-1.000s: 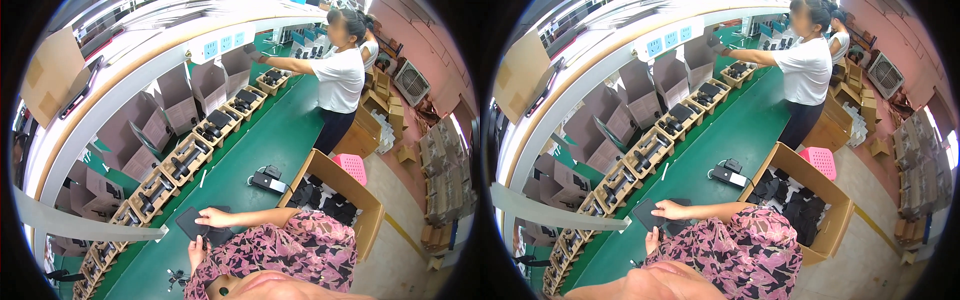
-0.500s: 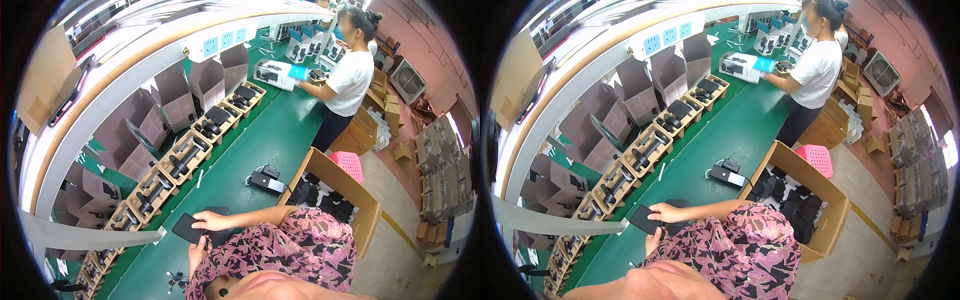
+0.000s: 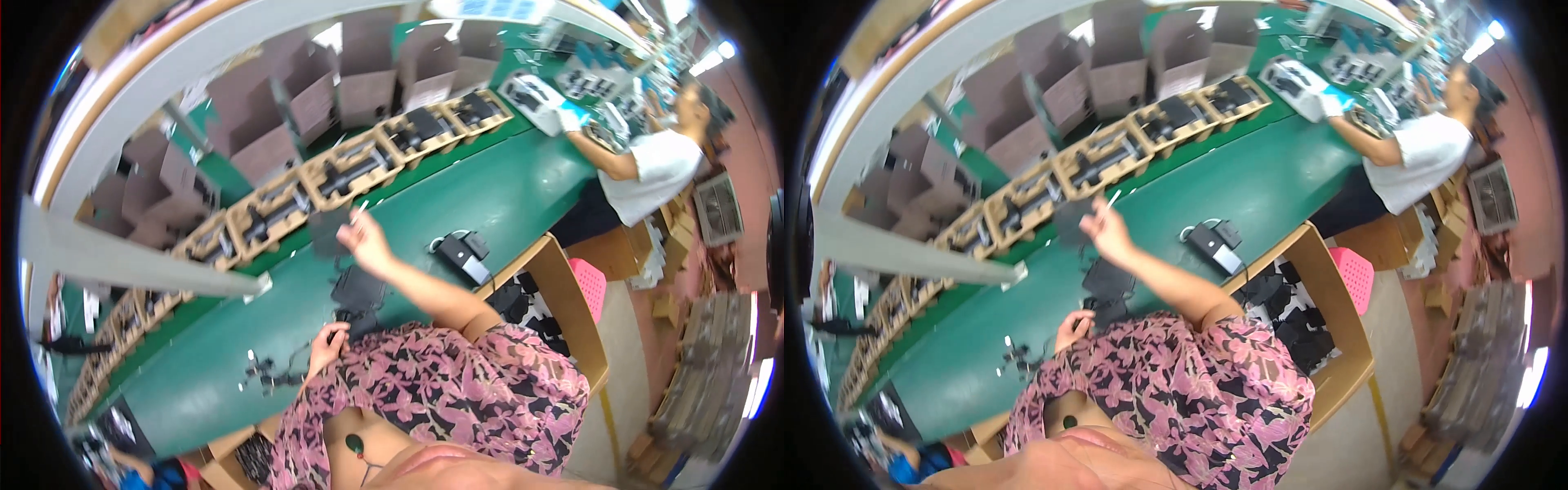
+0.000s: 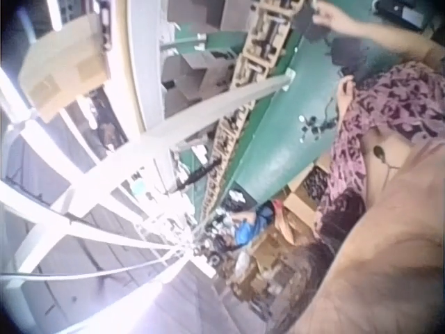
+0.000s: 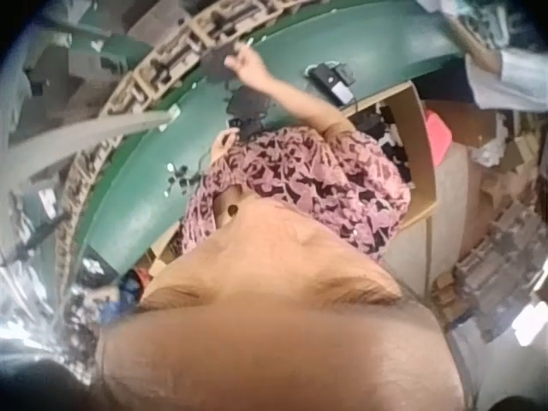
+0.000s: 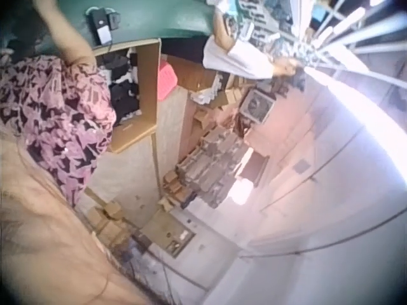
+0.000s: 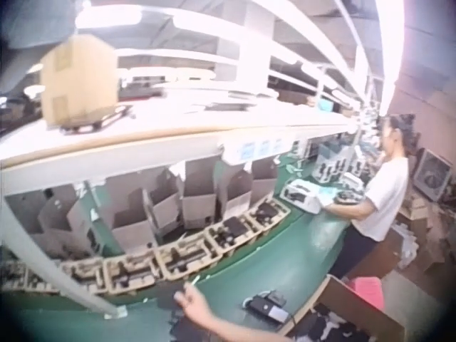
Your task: The person assembles and organizes electronic components by hand, including cables, plastic covers, and PCB boards, taking them from boxes and arranging them on a factory production line.
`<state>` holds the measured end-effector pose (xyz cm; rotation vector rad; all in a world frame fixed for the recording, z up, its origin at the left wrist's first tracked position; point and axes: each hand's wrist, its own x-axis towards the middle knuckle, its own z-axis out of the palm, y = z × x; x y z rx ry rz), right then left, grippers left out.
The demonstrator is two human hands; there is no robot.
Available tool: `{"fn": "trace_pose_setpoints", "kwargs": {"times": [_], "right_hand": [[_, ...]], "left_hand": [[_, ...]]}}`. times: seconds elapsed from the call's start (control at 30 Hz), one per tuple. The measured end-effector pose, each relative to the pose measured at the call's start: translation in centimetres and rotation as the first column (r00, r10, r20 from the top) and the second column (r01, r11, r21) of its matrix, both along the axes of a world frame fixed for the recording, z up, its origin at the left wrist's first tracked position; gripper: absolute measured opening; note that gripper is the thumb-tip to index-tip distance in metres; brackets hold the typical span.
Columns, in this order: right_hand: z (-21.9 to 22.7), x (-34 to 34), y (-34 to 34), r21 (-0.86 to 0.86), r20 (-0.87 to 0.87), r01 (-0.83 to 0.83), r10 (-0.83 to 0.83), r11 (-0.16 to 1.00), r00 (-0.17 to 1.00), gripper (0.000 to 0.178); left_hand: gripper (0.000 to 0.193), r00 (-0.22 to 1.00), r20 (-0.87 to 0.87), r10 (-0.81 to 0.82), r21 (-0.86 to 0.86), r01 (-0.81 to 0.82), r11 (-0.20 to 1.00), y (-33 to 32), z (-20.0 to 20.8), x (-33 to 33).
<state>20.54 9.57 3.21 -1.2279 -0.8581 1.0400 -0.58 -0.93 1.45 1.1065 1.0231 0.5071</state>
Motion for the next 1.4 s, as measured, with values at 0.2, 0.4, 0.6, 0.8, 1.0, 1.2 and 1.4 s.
{"fn": "trace_pose_setpoints", "kwargs": {"times": [0.2, 0.4, 0.6, 0.8, 1.0, 1.2, 1.4], "right_hand": [[-2.5, 6.9, 9.6, 0.196, 0.009, 0.236, -0.242, 0.952, 0.97, 0.044], [-1.4, 9.7, 14.2, 0.129, 0.663, 0.335, -0.333, 0.933, 0.671, 0.041], [-1.4, 13.5, 15.3, -0.005, 0.774, 0.236, -0.146, 0.972, 0.616, 0.041], [-0.8, 12.8, 13.8, -0.323, 0.85, 0.228, 0.175, 0.919, 0.496, 0.048], [0.3, 4.7, 7.8, 0.083, 0.942, -0.23, -0.001, 0.97, 0.335, 0.022], [3.2, -4.7, -3.9, -0.184, 0.696, -0.854, 0.678, 0.486, 0.236, 0.026], [4.9, -5.5, -5.7, -0.253, 0.32, -0.681, 0.724, 0.687, 0.611, 0.019]], "left_hand": [[0.041, 0.963, 0.024, 0.268, -0.103, -0.264, 0.959, -2.2, 2.8, -0.2], [0.024, 0.955, -0.07, 0.288, -0.179, -0.296, 0.938, -4.1, 3.2, -0.6], [0.02, 0.934, -0.067, 0.35, -0.2, -0.356, 0.913, -4.3, 3.9, -0.2], [0.019, 0.925, -0.125, 0.36, -0.22, -0.38, 0.899, -3.1, 4.6, -0.3], [0.019, 0.923, -0.058, 0.381, -0.05, -0.384, 0.922, -1.3, 4.2, -0.4], [0.017, 0.934, 0.028, 0.356, -0.092, -0.352, 0.931, 0.6, 5.6, -1.4], [0.022, 0.966, 0.08, 0.248, 0.035, -0.251, 0.967, 0.5, 5.9, -2.6]]}}
